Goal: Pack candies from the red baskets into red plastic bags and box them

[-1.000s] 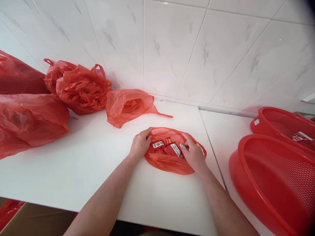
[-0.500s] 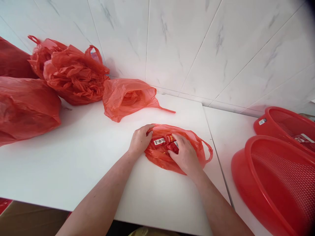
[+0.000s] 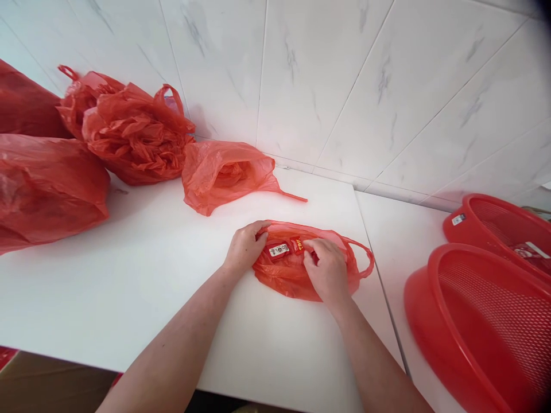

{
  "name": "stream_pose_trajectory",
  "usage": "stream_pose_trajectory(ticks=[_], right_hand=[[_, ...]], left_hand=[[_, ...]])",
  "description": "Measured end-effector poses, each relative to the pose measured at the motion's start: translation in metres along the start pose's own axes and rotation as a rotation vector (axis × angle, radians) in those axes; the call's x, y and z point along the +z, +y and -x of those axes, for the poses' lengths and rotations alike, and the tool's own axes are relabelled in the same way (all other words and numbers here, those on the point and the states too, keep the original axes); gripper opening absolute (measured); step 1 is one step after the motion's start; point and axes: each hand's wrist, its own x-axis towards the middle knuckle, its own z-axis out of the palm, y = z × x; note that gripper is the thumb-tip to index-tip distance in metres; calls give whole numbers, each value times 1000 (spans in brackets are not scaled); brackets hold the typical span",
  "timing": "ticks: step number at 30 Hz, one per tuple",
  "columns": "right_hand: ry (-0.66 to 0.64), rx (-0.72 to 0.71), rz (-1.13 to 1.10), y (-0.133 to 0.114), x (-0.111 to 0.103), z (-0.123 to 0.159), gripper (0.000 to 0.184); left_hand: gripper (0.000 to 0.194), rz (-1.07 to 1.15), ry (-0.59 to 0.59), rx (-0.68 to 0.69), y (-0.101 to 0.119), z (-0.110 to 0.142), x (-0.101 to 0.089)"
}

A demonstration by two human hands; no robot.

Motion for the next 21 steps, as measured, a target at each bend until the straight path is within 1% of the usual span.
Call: stream_pose_trajectory(ticks=[2,4,7,10,13,14,15,17,19,20,21], right_hand=[[-56,8,77,-3,7,-4,27],[-99,20,179,-4,14,-7,31],[-123,25,246,-2,20,-9,36],[-52,32,189,1,19,-8,39],[50,46,84,2,13,-4,33],[81,53,49,2,11,-3,30],[117,66,16,3,8,-1,27],[180,104,-52,5,1,2,24],[186,119,-119,10,-5,4,27],[173,113,-140,12,-8,4,30],[158,104,-147,16,-11,4,33]], left_hand=[[32,-1,-4,5,-1,0,-1],[32,-12,-11,15,-1,0,-2],[35,-35,-31,30,-2,0,-2],[36,-44,-46,34,-3,0,-2],[36,-66,-42,47,-5,-1,-2],[36,-85,-24,68,-6,-1,-2],[37,-112,19,102,-7,-1,-3],[38,-180,174,208,-6,-1,-4],[33,-223,345,354,-2,2,-5],[30,-220,391,434,1,5,-5],[27,-201,386,510,5,8,-4]])
